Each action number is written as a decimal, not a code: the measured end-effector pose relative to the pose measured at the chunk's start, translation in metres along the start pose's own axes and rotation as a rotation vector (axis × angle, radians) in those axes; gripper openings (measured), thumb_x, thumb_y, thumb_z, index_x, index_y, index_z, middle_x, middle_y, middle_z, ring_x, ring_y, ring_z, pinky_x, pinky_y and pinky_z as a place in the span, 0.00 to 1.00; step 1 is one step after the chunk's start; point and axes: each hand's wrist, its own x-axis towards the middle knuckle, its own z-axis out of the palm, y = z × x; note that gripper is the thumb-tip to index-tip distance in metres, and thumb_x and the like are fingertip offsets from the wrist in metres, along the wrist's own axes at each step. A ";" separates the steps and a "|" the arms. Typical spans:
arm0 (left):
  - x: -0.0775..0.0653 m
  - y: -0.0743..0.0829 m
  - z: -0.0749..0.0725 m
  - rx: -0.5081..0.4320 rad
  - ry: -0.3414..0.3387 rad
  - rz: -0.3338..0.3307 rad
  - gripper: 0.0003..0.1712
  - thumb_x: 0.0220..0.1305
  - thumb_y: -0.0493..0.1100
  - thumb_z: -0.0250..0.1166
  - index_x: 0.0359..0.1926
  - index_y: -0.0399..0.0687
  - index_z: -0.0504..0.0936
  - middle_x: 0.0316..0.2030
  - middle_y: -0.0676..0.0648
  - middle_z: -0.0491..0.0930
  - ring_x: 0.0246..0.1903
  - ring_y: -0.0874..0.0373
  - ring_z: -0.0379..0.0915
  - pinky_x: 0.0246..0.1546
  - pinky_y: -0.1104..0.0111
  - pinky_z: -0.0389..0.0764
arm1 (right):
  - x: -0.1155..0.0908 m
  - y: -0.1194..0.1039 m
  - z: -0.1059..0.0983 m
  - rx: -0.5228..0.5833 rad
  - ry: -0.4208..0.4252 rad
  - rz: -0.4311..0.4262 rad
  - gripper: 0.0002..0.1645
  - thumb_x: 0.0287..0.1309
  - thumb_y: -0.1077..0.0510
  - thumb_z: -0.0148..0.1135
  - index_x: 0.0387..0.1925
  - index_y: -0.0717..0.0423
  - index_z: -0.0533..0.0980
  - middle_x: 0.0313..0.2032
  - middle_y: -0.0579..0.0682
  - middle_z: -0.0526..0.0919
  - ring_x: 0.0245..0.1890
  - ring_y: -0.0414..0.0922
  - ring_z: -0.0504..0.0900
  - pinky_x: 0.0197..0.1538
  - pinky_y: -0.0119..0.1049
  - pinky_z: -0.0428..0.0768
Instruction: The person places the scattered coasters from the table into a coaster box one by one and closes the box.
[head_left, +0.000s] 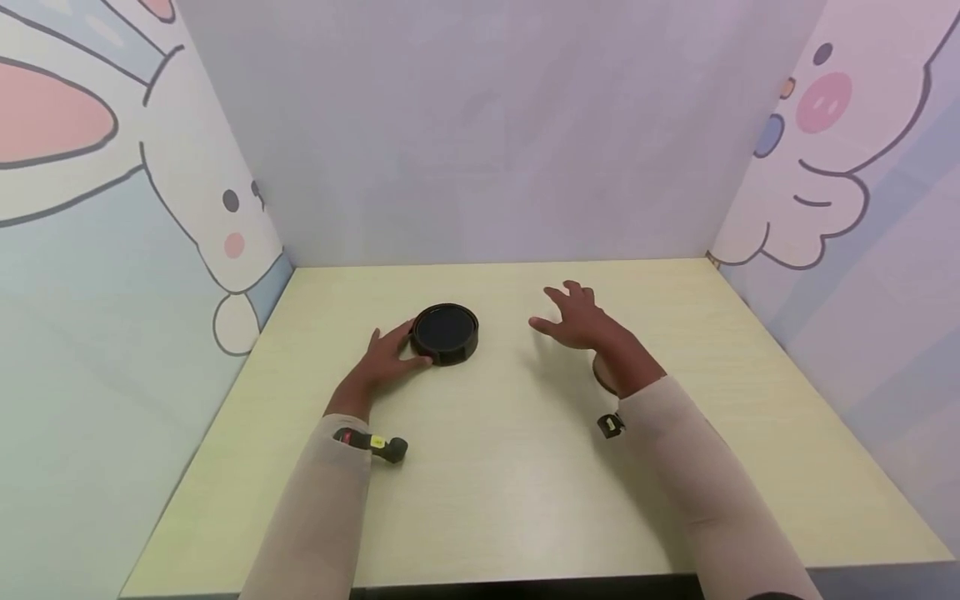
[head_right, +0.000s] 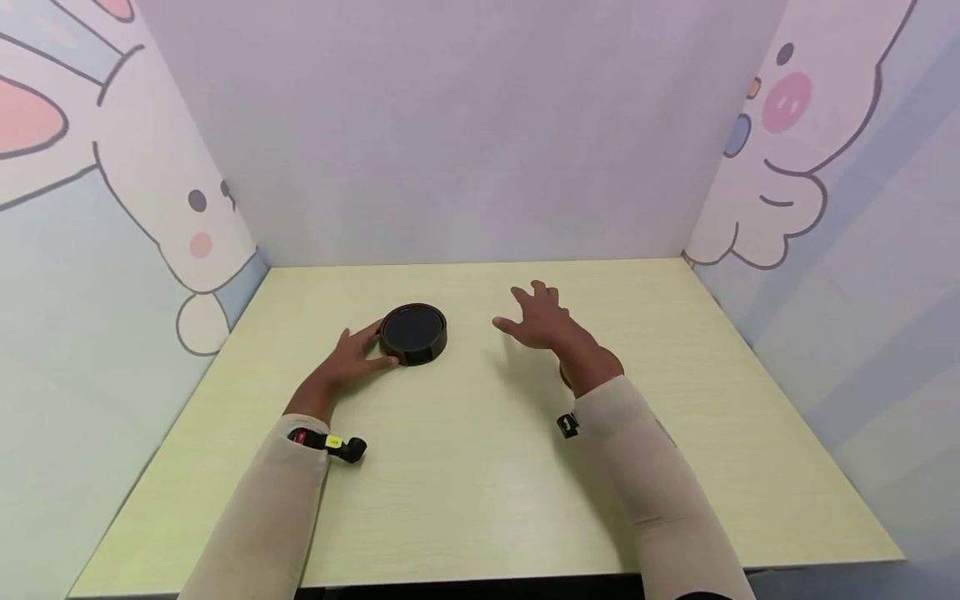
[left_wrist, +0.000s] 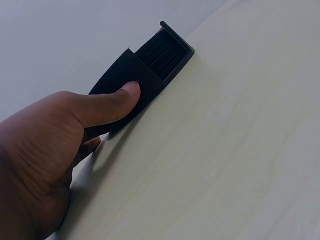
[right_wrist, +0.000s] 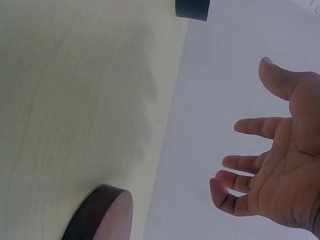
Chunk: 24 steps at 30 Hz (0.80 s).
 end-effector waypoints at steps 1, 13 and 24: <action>0.000 0.000 0.000 -0.003 0.000 -0.003 0.55 0.71 0.56 0.75 0.88 0.52 0.56 0.86 0.44 0.58 0.88 0.42 0.48 0.87 0.36 0.23 | -0.002 0.001 0.000 -0.006 -0.001 0.011 0.52 0.80 0.34 0.55 0.88 0.56 0.50 0.87 0.68 0.41 0.86 0.71 0.40 0.80 0.83 0.52; -0.002 0.000 -0.002 0.011 0.008 0.002 0.54 0.71 0.56 0.75 0.88 0.49 0.57 0.85 0.40 0.60 0.86 0.37 0.51 0.86 0.32 0.25 | -0.020 0.015 0.005 -0.080 -0.038 0.117 0.55 0.75 0.29 0.56 0.89 0.50 0.51 0.86 0.69 0.46 0.85 0.74 0.47 0.77 0.85 0.51; -0.001 0.004 -0.003 0.009 0.010 0.016 0.53 0.72 0.55 0.73 0.88 0.49 0.57 0.86 0.40 0.59 0.87 0.38 0.50 0.86 0.31 0.26 | -0.043 0.026 -0.001 -0.090 -0.028 0.151 0.59 0.71 0.29 0.62 0.87 0.56 0.53 0.83 0.72 0.53 0.81 0.77 0.53 0.72 0.89 0.50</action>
